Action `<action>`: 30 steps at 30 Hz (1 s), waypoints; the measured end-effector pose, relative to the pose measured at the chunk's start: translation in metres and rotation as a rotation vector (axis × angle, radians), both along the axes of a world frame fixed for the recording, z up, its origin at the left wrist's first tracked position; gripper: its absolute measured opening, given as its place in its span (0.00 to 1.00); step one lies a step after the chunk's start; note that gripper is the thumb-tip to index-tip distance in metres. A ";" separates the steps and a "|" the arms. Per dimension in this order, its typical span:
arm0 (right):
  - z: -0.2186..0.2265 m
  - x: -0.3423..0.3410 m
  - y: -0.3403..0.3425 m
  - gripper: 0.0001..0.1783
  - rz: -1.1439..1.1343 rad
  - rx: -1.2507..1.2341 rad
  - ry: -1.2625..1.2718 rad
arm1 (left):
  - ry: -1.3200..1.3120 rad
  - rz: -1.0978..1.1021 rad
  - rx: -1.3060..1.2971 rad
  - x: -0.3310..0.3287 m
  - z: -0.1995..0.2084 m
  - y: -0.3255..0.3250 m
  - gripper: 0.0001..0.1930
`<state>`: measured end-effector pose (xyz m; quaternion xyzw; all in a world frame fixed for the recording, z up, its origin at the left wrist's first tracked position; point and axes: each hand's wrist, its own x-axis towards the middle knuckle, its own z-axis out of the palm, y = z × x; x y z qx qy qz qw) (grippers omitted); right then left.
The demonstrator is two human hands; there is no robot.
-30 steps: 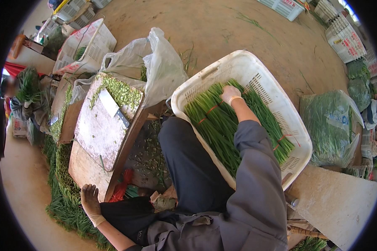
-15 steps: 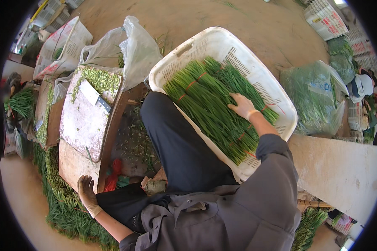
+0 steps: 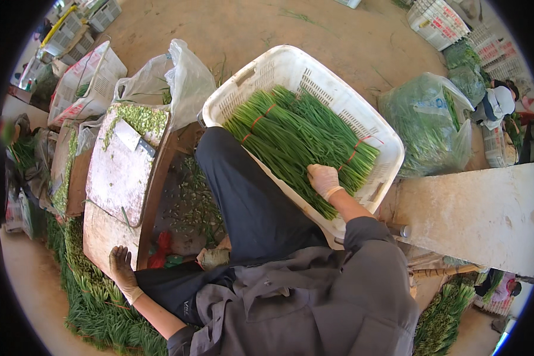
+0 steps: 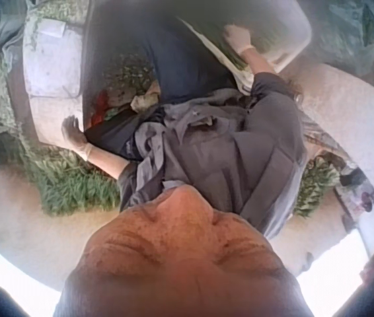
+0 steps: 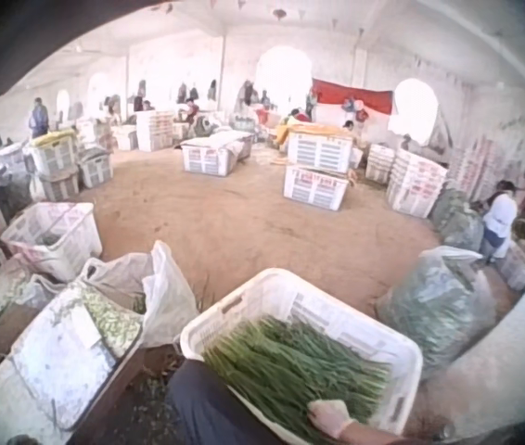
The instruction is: The person bunches green stalks by hand, secures them with a red string, and trims the base of the bundle using a knife on a wooden board. They place the completed bundle into a white plastic crate already containing other bundles.
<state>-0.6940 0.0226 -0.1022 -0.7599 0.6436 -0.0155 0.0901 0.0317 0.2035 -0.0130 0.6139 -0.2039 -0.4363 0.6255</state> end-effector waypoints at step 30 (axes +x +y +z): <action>-0.017 -0.093 -0.097 0.12 -0.597 0.045 -0.103 | -0.039 0.028 -0.004 -0.023 0.016 -0.004 0.19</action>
